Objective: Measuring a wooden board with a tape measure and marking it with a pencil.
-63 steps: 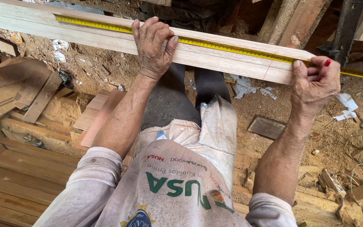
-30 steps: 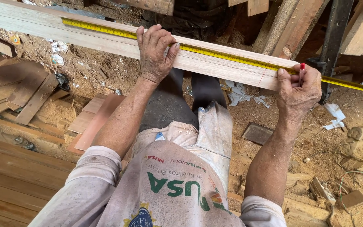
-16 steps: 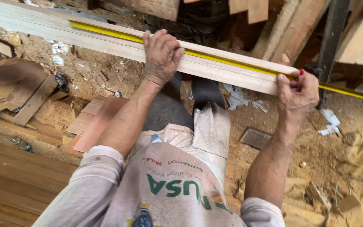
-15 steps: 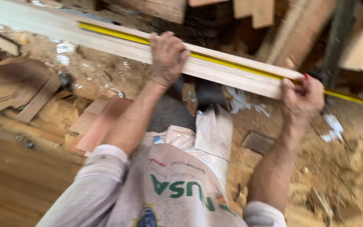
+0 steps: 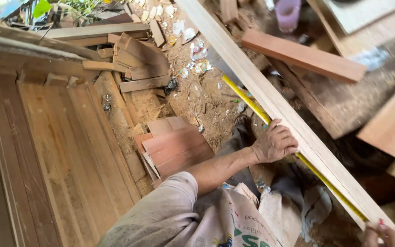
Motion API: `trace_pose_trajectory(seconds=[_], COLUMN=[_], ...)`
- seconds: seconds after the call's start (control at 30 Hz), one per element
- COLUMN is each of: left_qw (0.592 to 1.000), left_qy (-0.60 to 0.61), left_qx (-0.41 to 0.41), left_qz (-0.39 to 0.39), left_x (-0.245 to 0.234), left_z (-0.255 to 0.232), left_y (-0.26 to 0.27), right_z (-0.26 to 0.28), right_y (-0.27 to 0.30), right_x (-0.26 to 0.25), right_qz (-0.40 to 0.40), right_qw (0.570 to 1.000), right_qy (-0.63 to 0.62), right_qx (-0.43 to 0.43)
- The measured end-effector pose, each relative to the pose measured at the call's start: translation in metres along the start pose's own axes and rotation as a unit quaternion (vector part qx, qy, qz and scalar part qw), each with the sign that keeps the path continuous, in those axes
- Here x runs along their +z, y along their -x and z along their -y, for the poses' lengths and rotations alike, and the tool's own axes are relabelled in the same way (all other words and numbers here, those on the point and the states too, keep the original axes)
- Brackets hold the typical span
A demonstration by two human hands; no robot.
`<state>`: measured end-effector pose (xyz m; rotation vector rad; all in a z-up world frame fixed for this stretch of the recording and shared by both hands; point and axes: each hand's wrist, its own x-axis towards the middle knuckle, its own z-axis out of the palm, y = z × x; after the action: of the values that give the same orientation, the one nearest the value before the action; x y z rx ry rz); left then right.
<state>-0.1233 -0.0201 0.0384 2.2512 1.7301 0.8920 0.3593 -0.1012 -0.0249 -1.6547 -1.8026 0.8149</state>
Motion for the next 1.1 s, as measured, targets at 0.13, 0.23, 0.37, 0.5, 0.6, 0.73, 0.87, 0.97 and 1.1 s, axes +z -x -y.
trace_pose_trajectory(seconds=[0.13, 0.23, 0.37, 0.5, 0.6, 0.73, 0.87, 0.97, 1.1], left_qw=[0.998, 0.996, 0.992, 0.985, 0.949, 0.758, 0.72, 0.785, 0.905], left_qy=[0.044, 0.006, -0.04, 0.021, 0.103, 0.178, 0.228, 0.205, 0.132], left_qx=[-0.021, -0.049, -0.081, -0.164, -0.247, -0.413, -0.405, -0.358, -0.252], left_qz=[0.043, 0.073, 0.088, 0.043, 0.167, 0.473, 0.515, 0.463, 0.317], left_x=[-0.059, -0.1, -0.167, -0.263, -0.385, -0.53, -0.569, -0.565, -0.555], left_z=[0.062, 0.122, 0.197, 0.235, 0.221, 0.184, 0.169, 0.18, 0.232], left_y=[0.022, 0.045, 0.074, 0.109, 0.127, 0.121, 0.151, 0.162, 0.15], right_z=[0.117, 0.25, 0.319, 0.362, 0.418, 0.444, 0.445, 0.471, 0.51], right_y=[-0.018, -0.043, -0.074, -0.105, -0.14, -0.19, -0.224, -0.25, -0.281], right_x=[0.1, 0.144, 0.227, 0.282, 0.303, 0.339, 0.387, 0.429, 0.481], right_qz=[0.181, 0.188, 0.26, 0.204, 0.205, 0.195, 0.148, 0.135, 0.144], right_qw=[0.956, 0.937, 0.9, 0.94, 0.946, 0.95, 0.961, 0.965, 0.956], right_qy=[0.1, 0.263, 0.263, 0.245, 0.21, 0.209, 0.216, 0.196, 0.233], right_qx=[0.206, 0.134, 0.231, 0.119, 0.137, 0.126, 0.094, 0.107, 0.1])
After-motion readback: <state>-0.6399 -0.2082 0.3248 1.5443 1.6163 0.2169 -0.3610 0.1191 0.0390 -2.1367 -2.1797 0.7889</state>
